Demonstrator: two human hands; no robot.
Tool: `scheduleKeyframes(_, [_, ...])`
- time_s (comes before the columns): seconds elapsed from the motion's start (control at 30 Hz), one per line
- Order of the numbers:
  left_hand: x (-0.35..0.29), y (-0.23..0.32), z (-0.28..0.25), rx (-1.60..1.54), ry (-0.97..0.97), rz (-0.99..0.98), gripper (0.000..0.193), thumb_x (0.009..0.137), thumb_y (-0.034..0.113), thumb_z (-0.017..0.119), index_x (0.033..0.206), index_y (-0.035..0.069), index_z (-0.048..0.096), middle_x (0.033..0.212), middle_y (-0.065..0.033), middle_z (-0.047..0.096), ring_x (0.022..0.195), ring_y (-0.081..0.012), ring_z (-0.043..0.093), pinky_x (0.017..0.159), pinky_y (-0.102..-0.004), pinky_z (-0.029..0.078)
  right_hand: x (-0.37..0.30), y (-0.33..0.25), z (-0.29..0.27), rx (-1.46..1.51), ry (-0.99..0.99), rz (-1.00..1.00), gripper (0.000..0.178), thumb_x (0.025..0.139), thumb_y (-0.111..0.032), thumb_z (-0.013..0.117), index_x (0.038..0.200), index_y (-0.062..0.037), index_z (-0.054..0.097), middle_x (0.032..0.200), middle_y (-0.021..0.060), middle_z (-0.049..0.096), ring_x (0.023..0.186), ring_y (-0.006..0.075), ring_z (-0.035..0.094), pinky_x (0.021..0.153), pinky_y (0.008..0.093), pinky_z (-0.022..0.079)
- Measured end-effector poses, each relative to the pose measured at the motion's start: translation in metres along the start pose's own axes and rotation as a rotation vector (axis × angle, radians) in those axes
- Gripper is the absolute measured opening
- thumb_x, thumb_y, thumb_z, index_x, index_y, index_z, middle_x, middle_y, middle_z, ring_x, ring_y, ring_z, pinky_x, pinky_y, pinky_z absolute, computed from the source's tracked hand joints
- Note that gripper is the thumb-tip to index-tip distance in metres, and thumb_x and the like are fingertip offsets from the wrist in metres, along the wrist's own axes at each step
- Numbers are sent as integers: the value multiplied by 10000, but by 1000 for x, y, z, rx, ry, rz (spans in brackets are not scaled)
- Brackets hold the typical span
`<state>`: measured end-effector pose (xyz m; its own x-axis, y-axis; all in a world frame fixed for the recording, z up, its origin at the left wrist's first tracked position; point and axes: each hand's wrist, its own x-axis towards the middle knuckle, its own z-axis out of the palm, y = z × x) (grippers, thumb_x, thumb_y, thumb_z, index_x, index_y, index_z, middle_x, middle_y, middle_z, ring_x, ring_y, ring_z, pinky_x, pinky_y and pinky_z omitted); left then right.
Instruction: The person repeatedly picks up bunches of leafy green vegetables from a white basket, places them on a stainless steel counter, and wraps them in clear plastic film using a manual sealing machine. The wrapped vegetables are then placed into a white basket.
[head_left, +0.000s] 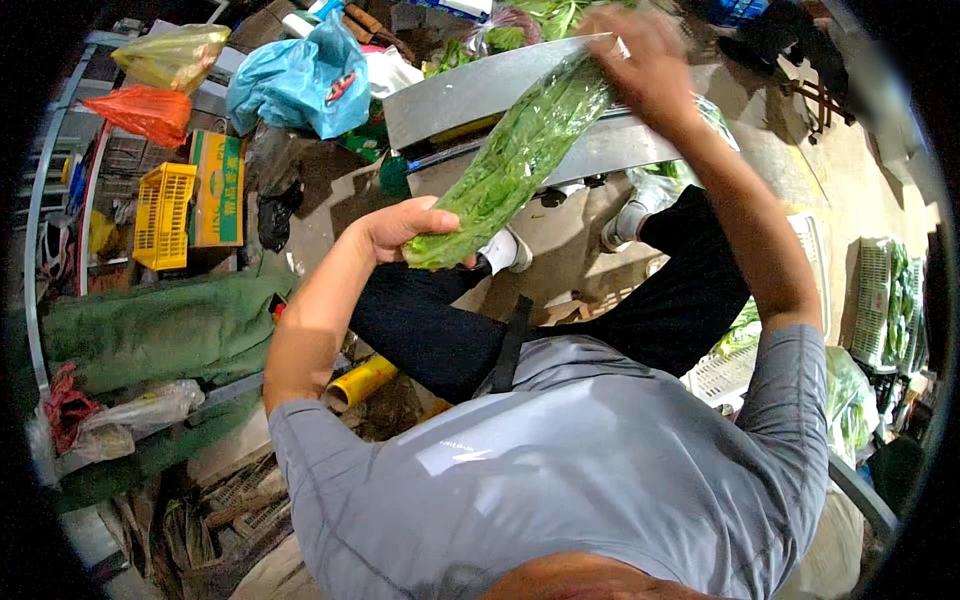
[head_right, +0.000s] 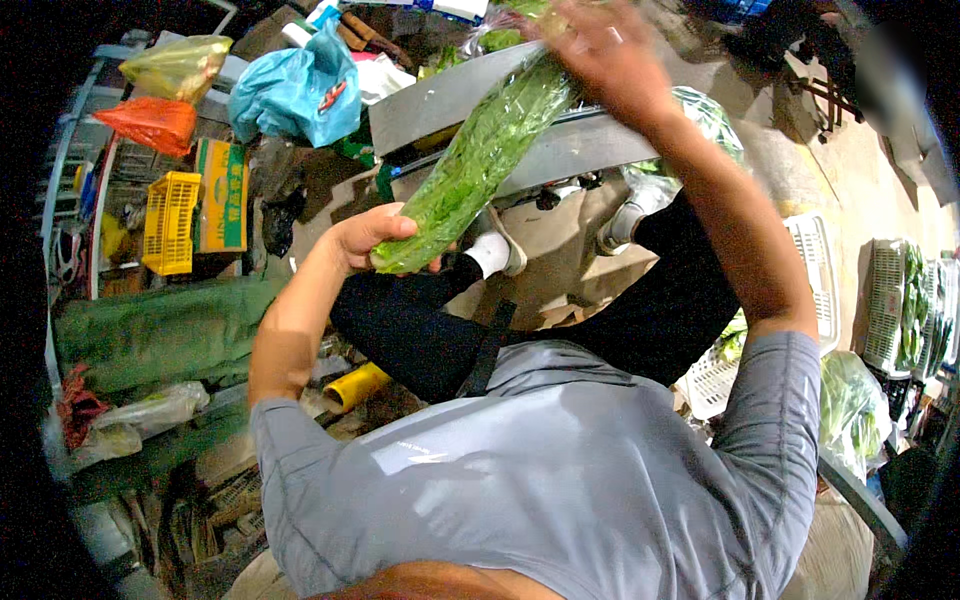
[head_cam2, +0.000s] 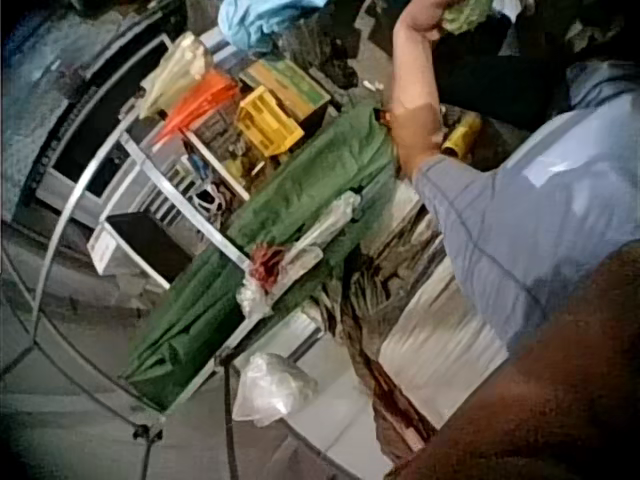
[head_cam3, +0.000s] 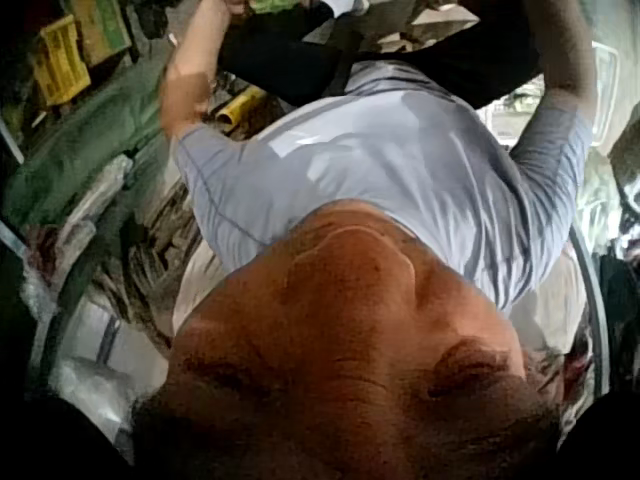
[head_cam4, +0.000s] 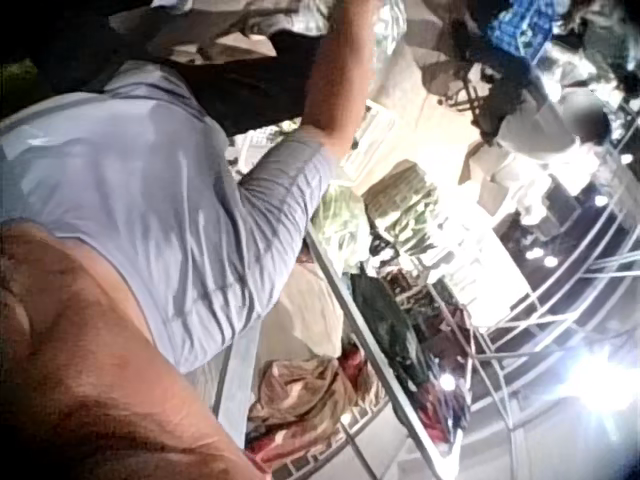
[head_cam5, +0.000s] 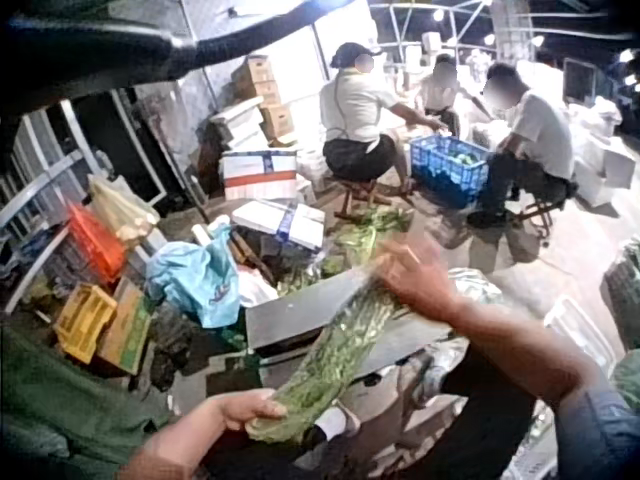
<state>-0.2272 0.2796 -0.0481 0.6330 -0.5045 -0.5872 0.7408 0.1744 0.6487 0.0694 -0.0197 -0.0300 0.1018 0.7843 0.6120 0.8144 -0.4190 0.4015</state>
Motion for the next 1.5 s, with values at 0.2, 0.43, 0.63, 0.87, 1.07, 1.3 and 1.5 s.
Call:
scheduleKeyframes(0.2, [42,2,40,-151,69,275,839,833,482,809,1446,8,488,1319,-162,646,1091,-239,694,880,-349,603,-12,-7,-25,235,378,617,851,846,-338,834,1518,-42,404,1480,231,489,1367,368,470,1143,486,364])
scheduleKeyframes(0.43, [120,22,102,-116,454,751,691,913,519,753,1384,46,575,1322,-70,637,1177,-177,613,1015,-349,492,1,-173,-80,1396,254,1185,740,1019,-340,626,1550,50,289,1456,232,484,1373,312,467,1157,397,348])
scheduleKeyframes(0.63, [164,26,133,-18,582,886,588,939,484,727,1298,33,611,1213,-41,654,1099,-173,592,950,-341,479,-30,-163,-79,1667,452,1376,671,990,-394,696,1480,-33,413,1344,123,571,1247,208,544,1074,353,433])
scheduleKeyframes(0.87, [182,31,162,160,465,910,568,941,465,709,1261,4,622,1221,-82,654,1129,-212,613,986,-370,476,-75,-132,-127,2223,541,1408,712,909,-356,802,1442,-18,472,1308,60,620,1194,144,566,1058,322,447])
scheduleKeyframes(1.07, [215,72,218,751,154,847,1083,857,757,638,1570,34,261,1443,-147,493,1259,-248,542,1053,-377,429,-162,-81,-162,2394,542,1364,806,796,-214,860,1464,-18,454,1334,124,624,1216,232,620,1055,385,493])
scheduleKeyframes(1.3, [219,83,220,624,231,944,854,1008,552,567,1601,28,245,1583,-205,398,1311,-326,564,1035,-404,460,-339,-82,-139,1666,873,1999,526,916,-153,708,1355,64,515,1207,188,687,1026,282,715,930,423,611])
scheduleKeyframes(1.5, [193,74,169,640,436,855,582,1083,337,505,1556,34,349,1558,-190,444,1279,-291,595,1025,-396,488,-506,-124,-91,672,948,2589,613,825,-124,799,1297,-3,426,1064,166,667,865,241,687,691,397,571])
